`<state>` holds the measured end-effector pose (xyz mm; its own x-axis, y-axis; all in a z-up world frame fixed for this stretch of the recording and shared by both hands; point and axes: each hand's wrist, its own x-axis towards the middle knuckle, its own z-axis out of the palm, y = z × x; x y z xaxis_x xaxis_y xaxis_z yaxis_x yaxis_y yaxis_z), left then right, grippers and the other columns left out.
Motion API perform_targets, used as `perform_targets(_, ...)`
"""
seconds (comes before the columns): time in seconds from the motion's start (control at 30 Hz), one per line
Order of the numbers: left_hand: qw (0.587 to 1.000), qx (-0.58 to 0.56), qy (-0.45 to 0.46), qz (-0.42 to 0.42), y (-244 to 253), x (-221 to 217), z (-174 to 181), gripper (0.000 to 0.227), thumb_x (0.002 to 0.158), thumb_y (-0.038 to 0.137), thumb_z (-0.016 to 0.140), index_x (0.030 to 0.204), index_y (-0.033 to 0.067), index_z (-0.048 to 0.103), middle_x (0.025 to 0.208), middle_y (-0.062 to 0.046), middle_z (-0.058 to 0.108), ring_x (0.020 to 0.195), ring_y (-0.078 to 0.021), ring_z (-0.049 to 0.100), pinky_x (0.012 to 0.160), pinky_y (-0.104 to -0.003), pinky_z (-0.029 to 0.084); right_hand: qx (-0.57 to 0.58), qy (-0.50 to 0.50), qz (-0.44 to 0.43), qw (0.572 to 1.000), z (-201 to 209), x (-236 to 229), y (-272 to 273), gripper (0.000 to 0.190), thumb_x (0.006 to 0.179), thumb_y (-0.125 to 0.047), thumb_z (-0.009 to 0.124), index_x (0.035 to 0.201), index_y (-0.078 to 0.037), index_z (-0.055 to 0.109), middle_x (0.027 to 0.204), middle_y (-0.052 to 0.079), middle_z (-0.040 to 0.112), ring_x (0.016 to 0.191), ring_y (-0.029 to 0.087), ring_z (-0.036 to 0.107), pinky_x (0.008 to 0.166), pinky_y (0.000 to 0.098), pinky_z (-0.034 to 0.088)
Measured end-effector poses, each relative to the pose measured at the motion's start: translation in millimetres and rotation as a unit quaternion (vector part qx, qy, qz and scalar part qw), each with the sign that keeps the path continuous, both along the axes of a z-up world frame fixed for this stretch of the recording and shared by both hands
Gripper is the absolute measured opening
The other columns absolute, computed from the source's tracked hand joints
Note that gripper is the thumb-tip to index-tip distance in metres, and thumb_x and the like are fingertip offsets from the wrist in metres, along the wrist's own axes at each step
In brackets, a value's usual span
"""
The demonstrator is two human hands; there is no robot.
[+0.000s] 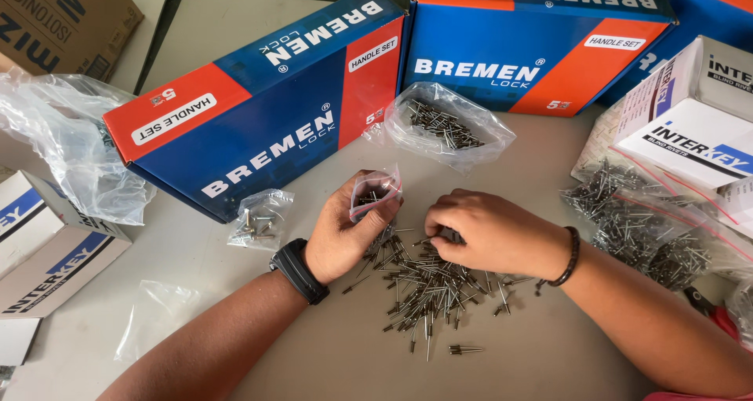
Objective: The person sorts small metal lock pins from a pile on a table into a clear plastic bag. They pick up the pins by hand and place them into the bag, which is held open with the other hand. The workspace contains several boxes of lock hardware and other packaged components.
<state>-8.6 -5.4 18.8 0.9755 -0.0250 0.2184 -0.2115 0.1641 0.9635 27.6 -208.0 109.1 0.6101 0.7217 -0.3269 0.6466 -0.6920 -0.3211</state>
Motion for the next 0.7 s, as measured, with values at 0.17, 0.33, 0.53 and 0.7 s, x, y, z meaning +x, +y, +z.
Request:
perform_targets(0.17, 1.000, -0.005, -0.006, -0.013, 1, 0, 0, 0.022, 0.092, 0.020, 0.073, 0.108, 0.0037, 0.071, 0.091, -0.012, 0.072, 0.096, -0.0161, 0.061, 0.090, -0.036, 0.051, 0.027, 0.072, -0.050, 0.996, 17, -3, 6, 0.022, 0.091, -0.017, 0.060, 0.103, -0.005, 0.075, 0.095, 0.011, 0.074, 0.096, 0.025, 0.070, 0.093, 0.0384, 0.056)
perform_targets(0.33, 1.000, 0.005, -0.008, -0.012, 1, -1, 1, 0.022, 0.091, 0.018, 0.074, 0.107, 0.0031, 0.071, 0.090, -0.012, 0.072, 0.094, -0.0157, 0.062, 0.089, -0.036, 0.052, 0.061, 0.089, -0.053, 0.993, 13, -8, 7, 0.021, 0.090, -0.014, 0.061, 0.102, -0.004, 0.076, 0.096, 0.011, 0.074, 0.097, 0.026, 0.069, 0.094, 0.0399, 0.055)
perform_targets(0.53, 1.000, -0.002, -0.017, -0.023, 5, 2, -7, 0.029, 0.086, 0.014, 0.078, 0.110, 0.0010, 0.070, 0.093, -0.014, 0.074, 0.094, -0.0185, 0.066, 0.087, -0.037, 0.055, 0.199, 0.090, -0.022, 0.975, -5, -5, -7, 0.013, 0.085, -0.010, 0.068, 0.094, -0.006, 0.076, 0.094, 0.010, 0.073, 0.094, 0.026, 0.070, 0.084, 0.0408, 0.058)
perform_targets(0.7, 0.999, -0.020, -0.028, -0.034, 3, 0, -4, 0.036, 0.078, 0.006, 0.086, 0.109, -0.0002, 0.069, 0.092, -0.012, 0.072, 0.092, -0.0174, 0.065, 0.087, -0.036, 0.055, 0.348, 0.104, 0.012, 0.932, 7, -17, -11, 0.003, 0.086, -0.006, 0.070, 0.089, -0.007, 0.070, 0.079, 0.005, 0.068, 0.074, 0.016, 0.064, 0.066, 0.0301, 0.054)
